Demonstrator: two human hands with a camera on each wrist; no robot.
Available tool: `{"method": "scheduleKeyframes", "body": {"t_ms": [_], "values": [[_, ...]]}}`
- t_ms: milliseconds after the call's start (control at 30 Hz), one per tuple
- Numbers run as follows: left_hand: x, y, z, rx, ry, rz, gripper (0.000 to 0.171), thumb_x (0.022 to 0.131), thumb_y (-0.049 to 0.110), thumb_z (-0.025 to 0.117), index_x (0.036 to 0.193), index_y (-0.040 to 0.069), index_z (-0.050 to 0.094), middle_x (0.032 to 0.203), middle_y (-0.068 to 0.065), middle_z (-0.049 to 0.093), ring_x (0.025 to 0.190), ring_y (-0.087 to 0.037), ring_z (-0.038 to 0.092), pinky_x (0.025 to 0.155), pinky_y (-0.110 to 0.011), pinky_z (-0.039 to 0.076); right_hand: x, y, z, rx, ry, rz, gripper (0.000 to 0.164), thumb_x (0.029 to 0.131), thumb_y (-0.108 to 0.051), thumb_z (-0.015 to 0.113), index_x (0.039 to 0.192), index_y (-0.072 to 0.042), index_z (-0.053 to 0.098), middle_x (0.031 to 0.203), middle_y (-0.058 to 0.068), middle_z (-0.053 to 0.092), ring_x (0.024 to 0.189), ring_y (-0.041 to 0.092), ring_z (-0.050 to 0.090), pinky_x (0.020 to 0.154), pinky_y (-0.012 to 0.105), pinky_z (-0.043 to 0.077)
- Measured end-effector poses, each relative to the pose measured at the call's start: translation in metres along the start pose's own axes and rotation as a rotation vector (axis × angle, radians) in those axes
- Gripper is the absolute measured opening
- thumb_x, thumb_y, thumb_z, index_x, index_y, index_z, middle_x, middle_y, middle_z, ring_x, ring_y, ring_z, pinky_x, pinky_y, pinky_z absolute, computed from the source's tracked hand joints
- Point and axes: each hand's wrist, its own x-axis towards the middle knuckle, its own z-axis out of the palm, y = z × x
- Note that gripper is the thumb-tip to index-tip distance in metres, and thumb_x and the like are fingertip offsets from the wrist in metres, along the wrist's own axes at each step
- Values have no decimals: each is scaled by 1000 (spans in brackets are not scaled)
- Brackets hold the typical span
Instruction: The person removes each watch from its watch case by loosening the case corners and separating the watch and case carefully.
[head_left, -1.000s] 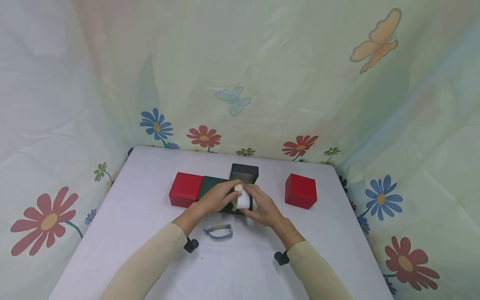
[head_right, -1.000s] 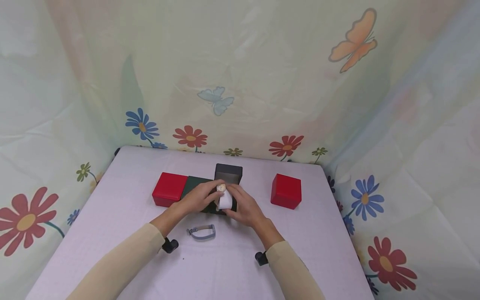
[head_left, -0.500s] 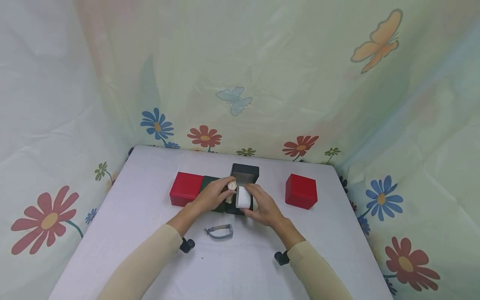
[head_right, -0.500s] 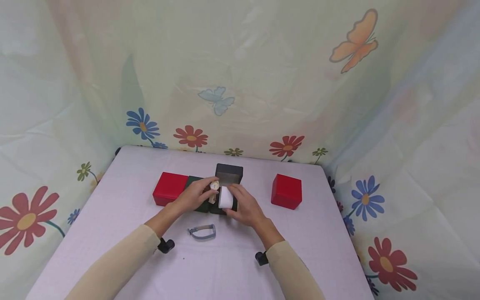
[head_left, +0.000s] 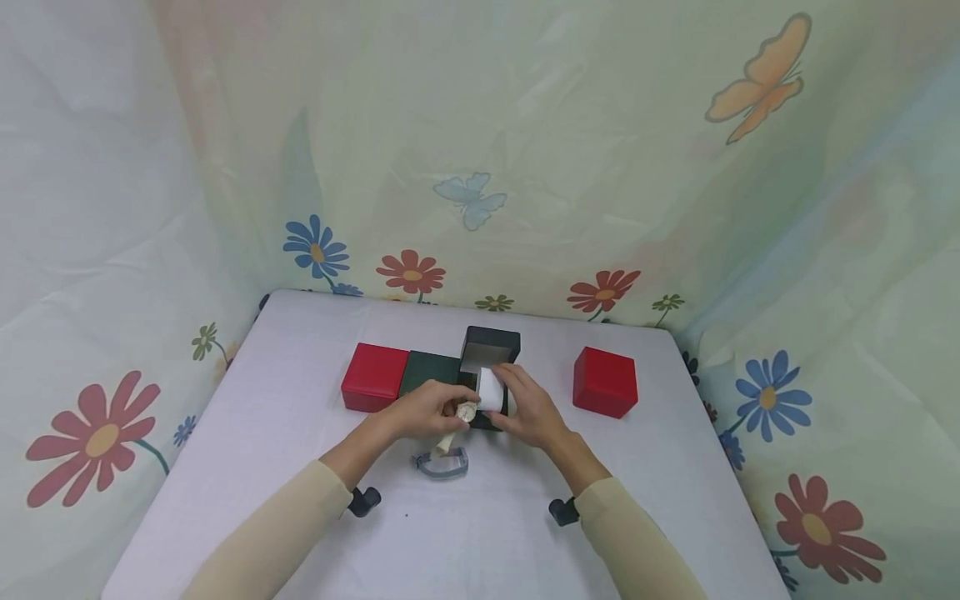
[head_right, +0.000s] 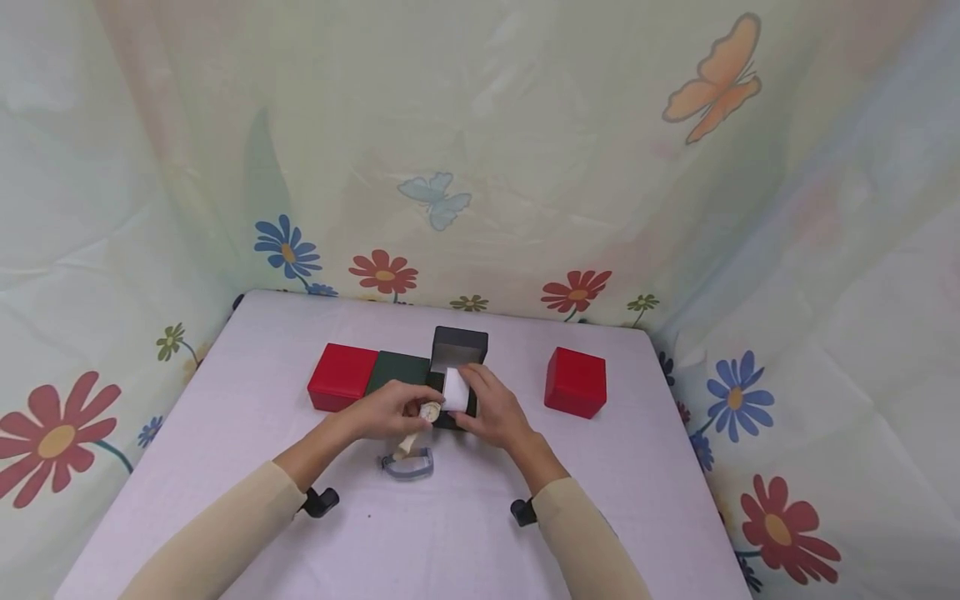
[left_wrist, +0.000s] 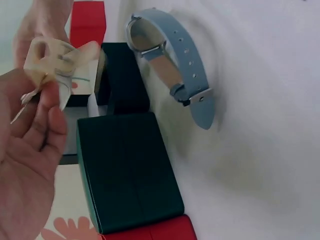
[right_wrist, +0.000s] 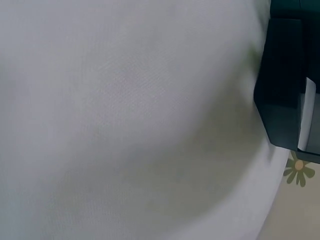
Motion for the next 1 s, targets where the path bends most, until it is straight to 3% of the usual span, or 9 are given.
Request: {"method": "scheduleKeyframes", "body": {"t_ms": [100, 267, 633, 800, 1000], "values": [[-4, 1, 3, -8, -62, -62, 39, 94, 12, 77, 131, 14, 64, 99, 6, 69, 85, -8, 63, 76, -20, 57, 0, 0, 1, 5, 6, 8, 80, 78, -22, 93, 146, -8, 53, 145, 8, 57, 126, 25, 63, 106, 41, 54], [-7, 0, 5, 6, -95, -102, 27, 92, 10, 77, 117, 16, 68, 101, 6, 71, 88, -9, 64, 80, -21, 57, -1, 1, 1, 14, 5, 8, 81, 78, -23, 93, 147, -8, 53, 145, 8, 56, 126, 25, 62, 105, 41, 54], [-15, -8, 16, 29, -165, -126, 34, 92, 18, 80, 125, 17, 74, 87, 9, 65, 82, -10, 59, 68, -23, 52, -1, 1, 0, 15, -30, 28, 80, 80, -25, 91, 148, -12, 51, 147, 7, 55, 128, 24, 61, 106, 40, 54], [-19, -11, 24, 60, -195, -155, 35, 92, 20, 80, 127, 23, 75, 90, 12, 64, 87, -9, 58, 71, -23, 53, -2, 0, 0, 11, -39, 42, 81, 81, -26, 91, 149, -13, 50, 148, 6, 54, 130, 25, 61, 106, 40, 53], [-20, -11, 28, 86, -187, -136, 35, 91, 17, 81, 125, 24, 76, 88, 13, 65, 84, -8, 58, 73, -23, 52, -3, 0, 0, 11, -42, 45, 81, 81, -27, 91, 149, -13, 50, 148, 6, 54, 130, 24, 61, 106, 40, 53]]}}
